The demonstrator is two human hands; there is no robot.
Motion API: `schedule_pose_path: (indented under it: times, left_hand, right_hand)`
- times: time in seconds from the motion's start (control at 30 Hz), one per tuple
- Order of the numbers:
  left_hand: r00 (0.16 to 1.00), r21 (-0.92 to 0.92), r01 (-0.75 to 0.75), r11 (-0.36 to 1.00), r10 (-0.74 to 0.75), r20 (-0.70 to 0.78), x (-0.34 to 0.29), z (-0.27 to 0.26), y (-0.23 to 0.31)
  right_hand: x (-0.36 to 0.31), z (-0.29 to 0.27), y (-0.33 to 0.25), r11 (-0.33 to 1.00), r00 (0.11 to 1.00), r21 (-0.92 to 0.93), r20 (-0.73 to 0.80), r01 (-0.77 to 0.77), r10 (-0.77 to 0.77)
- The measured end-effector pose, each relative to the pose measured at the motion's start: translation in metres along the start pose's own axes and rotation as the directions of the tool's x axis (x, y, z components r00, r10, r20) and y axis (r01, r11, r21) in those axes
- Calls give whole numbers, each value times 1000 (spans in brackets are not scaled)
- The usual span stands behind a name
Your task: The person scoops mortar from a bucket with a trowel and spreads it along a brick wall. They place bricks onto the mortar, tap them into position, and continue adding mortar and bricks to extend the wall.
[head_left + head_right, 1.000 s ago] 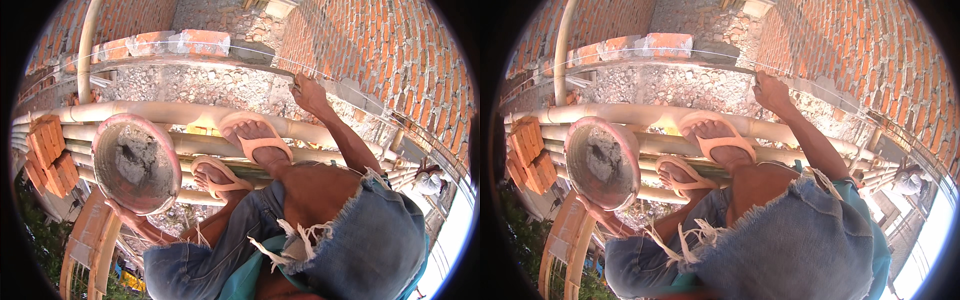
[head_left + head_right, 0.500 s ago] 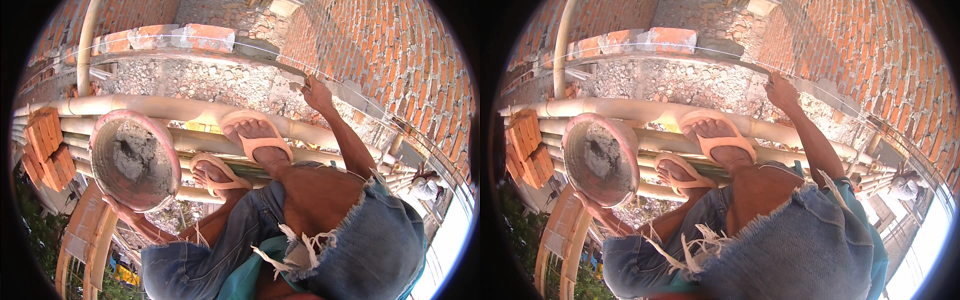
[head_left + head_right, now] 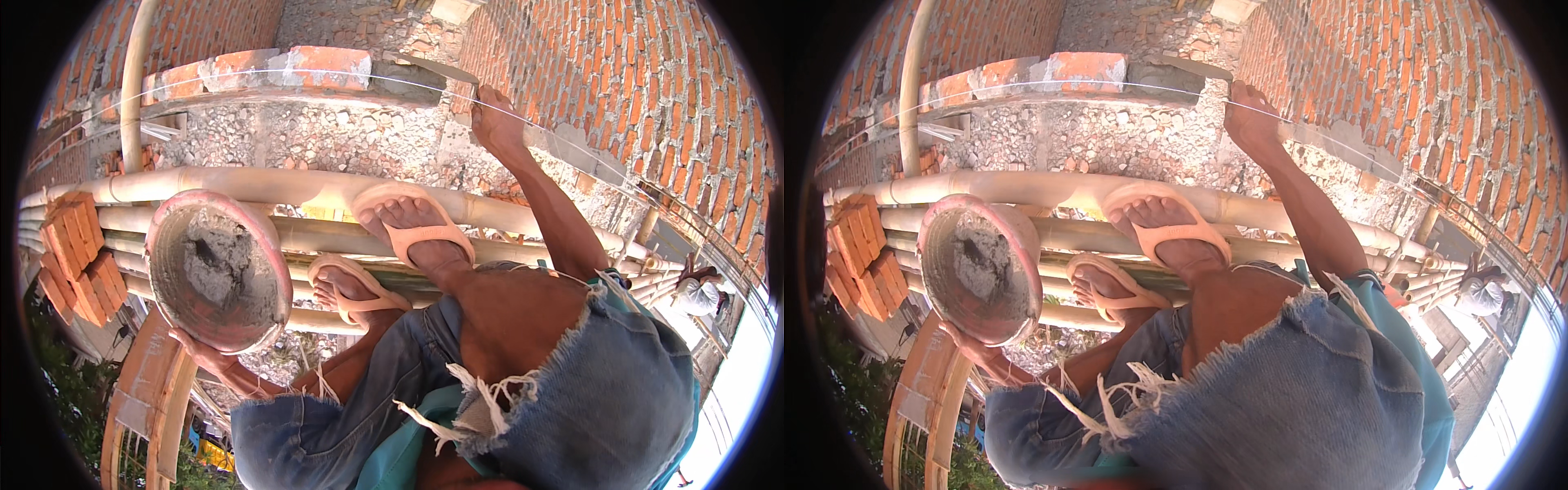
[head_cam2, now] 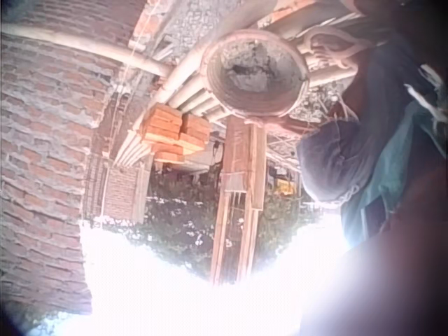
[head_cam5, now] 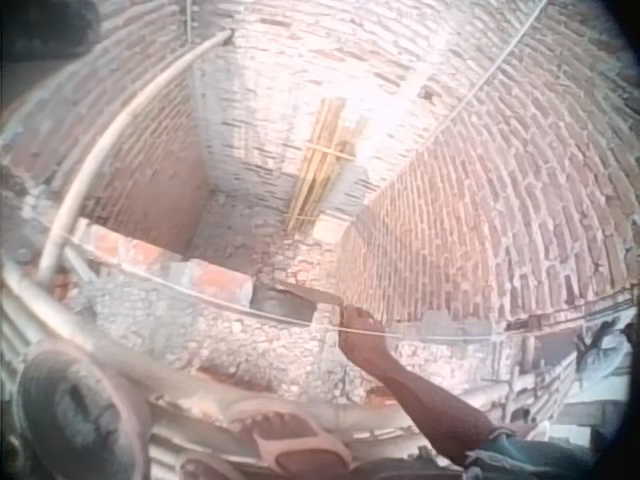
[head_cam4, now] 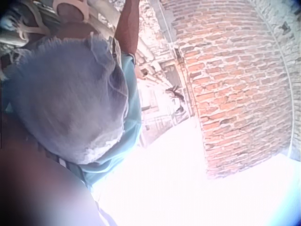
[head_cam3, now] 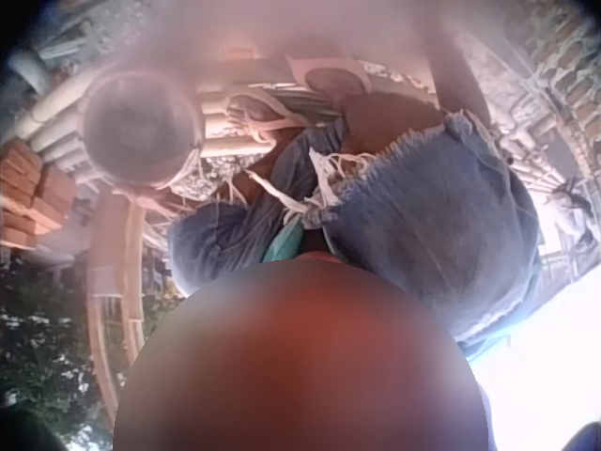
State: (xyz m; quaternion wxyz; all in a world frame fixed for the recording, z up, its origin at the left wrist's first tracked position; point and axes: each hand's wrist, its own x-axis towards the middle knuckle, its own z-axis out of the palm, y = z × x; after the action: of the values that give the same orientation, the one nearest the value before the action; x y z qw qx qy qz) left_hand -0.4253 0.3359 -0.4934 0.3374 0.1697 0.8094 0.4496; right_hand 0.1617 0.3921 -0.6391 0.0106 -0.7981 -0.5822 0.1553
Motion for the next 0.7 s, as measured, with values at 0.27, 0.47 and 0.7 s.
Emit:
schedule_pose_path:
  times: [0.27, 0.47, 0.7]
  left_hand:
    - [1000, -12, -8, 1000, 8, -3, -2, 0, 0]
    - [1000, -15, 4, 1000, -4, 19, -1, 5, 0]
    - [999, -68, 11, 998, -8, 44, -11, -3, 9]
  right_hand:
    - [-25, -6, 22, 990, 989, -89, 89, -113, 121]
    - [-47, -23, 57, 966, 955, -13, 150, -257, 256]
    - [-73, -47, 73, 878, 936, 375, 292, -299, 194]
